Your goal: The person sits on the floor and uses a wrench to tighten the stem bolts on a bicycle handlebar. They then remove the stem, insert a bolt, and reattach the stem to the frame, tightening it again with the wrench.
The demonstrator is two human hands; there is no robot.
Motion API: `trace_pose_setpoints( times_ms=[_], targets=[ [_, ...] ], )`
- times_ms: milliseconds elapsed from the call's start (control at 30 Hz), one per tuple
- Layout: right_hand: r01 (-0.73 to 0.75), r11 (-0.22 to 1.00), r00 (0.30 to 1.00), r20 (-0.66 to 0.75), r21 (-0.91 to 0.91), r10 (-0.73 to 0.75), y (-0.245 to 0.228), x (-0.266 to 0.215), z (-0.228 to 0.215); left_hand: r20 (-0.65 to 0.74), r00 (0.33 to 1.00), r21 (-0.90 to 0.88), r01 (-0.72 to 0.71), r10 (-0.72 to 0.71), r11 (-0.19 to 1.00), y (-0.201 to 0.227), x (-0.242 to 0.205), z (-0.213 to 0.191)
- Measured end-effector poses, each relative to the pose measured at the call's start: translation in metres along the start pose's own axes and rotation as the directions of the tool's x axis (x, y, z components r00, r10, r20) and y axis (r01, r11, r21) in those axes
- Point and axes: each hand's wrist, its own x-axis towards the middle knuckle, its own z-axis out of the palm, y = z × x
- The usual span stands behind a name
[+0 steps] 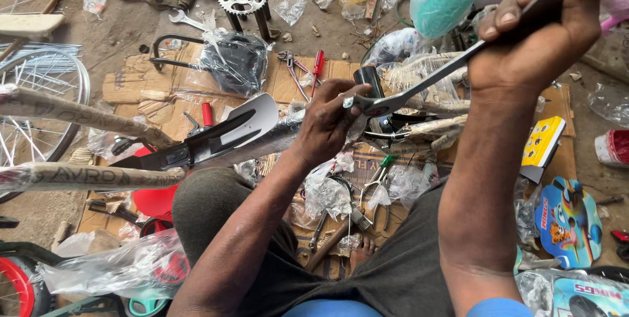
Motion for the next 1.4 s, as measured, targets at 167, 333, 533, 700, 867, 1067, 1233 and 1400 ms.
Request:
trace_pose_setpoints(
  times_ms=[167, 333, 533, 700, 867, 1067, 1233, 1400],
  targets=[
    [-0.045, 0.993, 0.993, 0.101, -0.11, 0.056, 0.025, -0.012, 0.06, 0.013, 0.999, 0.049, -0.04, 0.039, 0.998, -0.011, -0.003, 0.005],
    [0.597, 0.705, 0.621, 0.777, -0.383, -0.104, 0.102, -0.09, 0.188, 0.131, 0.968, 0.354, -0.247, 0.214, 0.902, -0.042, -0.027, 0.008],
    [0.582, 0.55, 0.6, 0.773, -0.599, 0.207, 0.125, -0.146, 0.226, 0.02, 1.0, 0.312, -0.003, -0.003, 0.95, -0.044, -0.036, 0.008],
    [0.657, 0.42, 0.58, 0.776, -0.626, 0.248, 0.14, -0.168, 0.222, -0.058, 0.998, 0.195, -0.017, 0.029, 0.981, -0.027, -0.035, -0.001],
    [0.645, 0.469, 0.476, 0.797, -0.604, 0.372, 0.117, -0.176, 0.242, -0.097, 0.994, 0.204, -0.027, 0.048, 0.979, -0.019, -0.04, -0.006],
    [0.154, 0.867, 0.876, 0.471, -0.474, 0.102, 0.05, -0.136, 0.167, -0.162, 0.986, 0.176, -0.014, 0.043, 0.984, -0.012, -0.028, -0.009],
    [-0.295, 0.95, 0.941, -0.139, 0.105, 0.308, -0.027, -0.124, 0.067, -0.038, 0.99, 0.267, -0.121, 0.136, 0.956, -0.002, 0.025, 0.036],
    [-0.171, 0.982, 0.985, -0.031, -0.081, 0.169, -0.024, -0.149, -0.026, -0.076, 0.957, 0.481, -0.21, 0.279, 0.851, 0.046, 0.05, 0.051]
  ],
)
